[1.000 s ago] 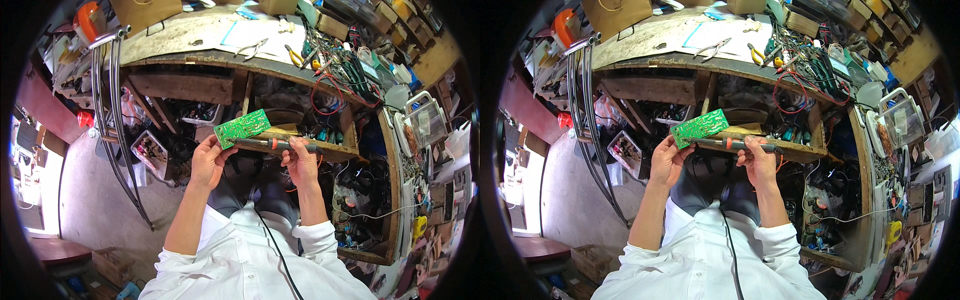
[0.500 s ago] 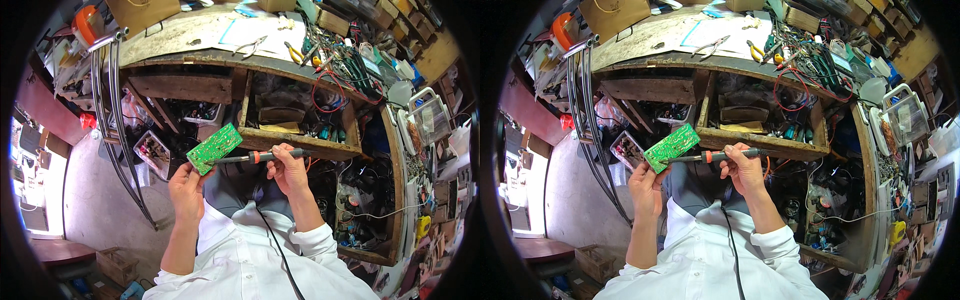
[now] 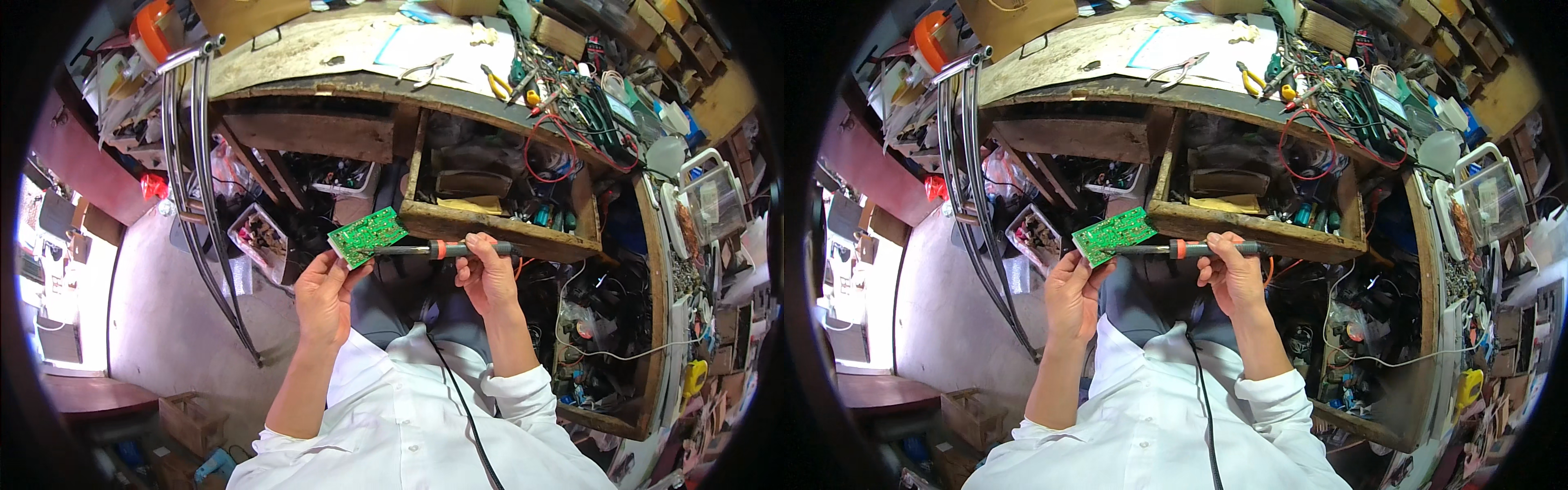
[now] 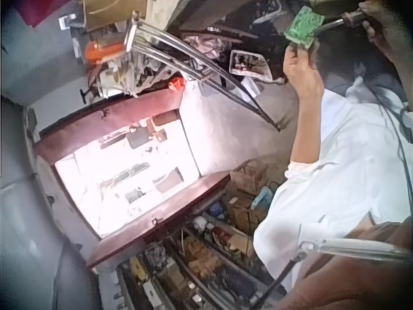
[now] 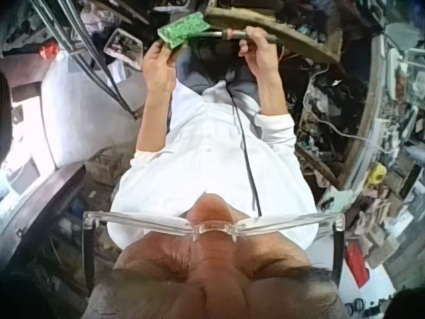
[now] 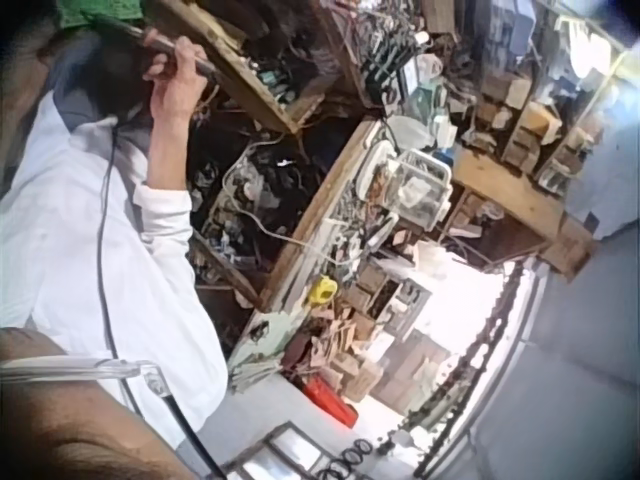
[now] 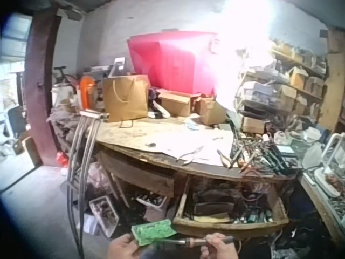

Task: The person sits on the floor and uses a soldering iron to apply solder to multiple points on a green circuit board. They flip the board to work on both sides and use wire cutters to trim excess wire.

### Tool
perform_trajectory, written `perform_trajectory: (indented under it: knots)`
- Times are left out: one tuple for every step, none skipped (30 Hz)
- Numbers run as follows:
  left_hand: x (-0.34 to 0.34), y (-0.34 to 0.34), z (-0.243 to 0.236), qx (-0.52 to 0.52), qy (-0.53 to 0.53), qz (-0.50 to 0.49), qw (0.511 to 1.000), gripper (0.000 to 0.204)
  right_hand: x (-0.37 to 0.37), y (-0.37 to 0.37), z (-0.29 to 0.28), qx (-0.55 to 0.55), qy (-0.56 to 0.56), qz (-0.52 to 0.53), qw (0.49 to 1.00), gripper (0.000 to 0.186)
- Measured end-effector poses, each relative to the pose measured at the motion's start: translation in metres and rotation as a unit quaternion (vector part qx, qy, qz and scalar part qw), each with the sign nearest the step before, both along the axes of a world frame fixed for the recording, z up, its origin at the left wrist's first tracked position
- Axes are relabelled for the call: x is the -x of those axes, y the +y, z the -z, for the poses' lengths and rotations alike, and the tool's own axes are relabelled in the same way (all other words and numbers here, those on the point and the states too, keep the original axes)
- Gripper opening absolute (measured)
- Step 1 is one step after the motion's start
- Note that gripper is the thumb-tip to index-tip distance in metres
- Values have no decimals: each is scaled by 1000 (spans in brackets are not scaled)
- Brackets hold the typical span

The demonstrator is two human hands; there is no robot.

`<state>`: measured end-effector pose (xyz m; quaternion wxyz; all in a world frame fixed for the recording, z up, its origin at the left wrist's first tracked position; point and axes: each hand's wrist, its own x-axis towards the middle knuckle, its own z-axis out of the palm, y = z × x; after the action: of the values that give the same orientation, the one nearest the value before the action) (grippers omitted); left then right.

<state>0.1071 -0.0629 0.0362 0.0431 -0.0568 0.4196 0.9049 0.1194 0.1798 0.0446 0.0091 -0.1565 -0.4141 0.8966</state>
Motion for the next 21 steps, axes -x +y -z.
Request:
perform_trajectory:
  knots:
    - [-1,-1,3,-4,1,3,1000,18,-1,-1,1,3,-1,-1,1000,19]
    - [-1,-2,3,-5,0,5,1000,18,-2,-1,1,4,-1,0,1000,19]
    - [-2,-2,3,-7,-1,7,1000,18,-3,-2,2,5,-1,1,1000,19]
    - [-3,-3,4,-8,-2,9,1000,18,-3,-3,2,13,-11,-1,1000,18]
    - [-4,-3,4,-8,-3,9,1000,18,-4,-4,3,21,-21,-2,1000,18]
    - [-4,-3,4,-7,-4,8,1000,19,-4,-4,4,29,-31,-3,999,17]
    - [-4,-3,4,-7,-5,8,1000,19,-5,-5,6,28,-33,-3,999,17]
    - [-5,-3,5,-8,-5,9,1000,19,-5,-5,9,28,-34,-3,999,16]
    - [-4,-3,5,-9,-5,10,1000,19,-6,-6,11,27,-36,-2,999,16]
    - [-4,-4,6,-10,-5,10,1000,19,-7,-8,10,28,-42,5,999,14]
    - [-4,-4,6,-7,-5,12,1000,19,-8,-10,8,28,-50,12,998,12]
    - [-4,-4,6,-4,-5,13,1000,19,-9,-12,8,29,-57,19,998,12]
    - [-4,-4,6,-1,-5,15,1000,20,-9,-12,8,33,-58,16,998,12]
    - [-4,-4,5,-1,-3,14,1000,19,-9,-12,9,36,-58,14,998,12]
    - [-5,-4,5,-2,-1,14,1000,19,-10,-12,10,40,-59,11,997,12]
    - [-5,-3,5,-3,0,13,1000,19,-10,-13,10,43,-62,11,997,12]
    - [-5,-3,5,-4,-1,12,1000,19,-11,-14,9,46,-65,10,997,12]
    - [-5,-3,5,-6,-1,11,1000,19,-11,-15,9,50,-68,10,996,13]
    - [-5,-3,5,-7,-2,10,1000,19,-11,-15,10,51,-67,9,996,13]
    - [-5,-3,4,-8,-2,9,1000,19,-11,-15,11,51,-67,9,996,13]
    - [-5,-3,4,-8,-1,9,1000,19,-11,-15,12,52,-66,9,996,13]
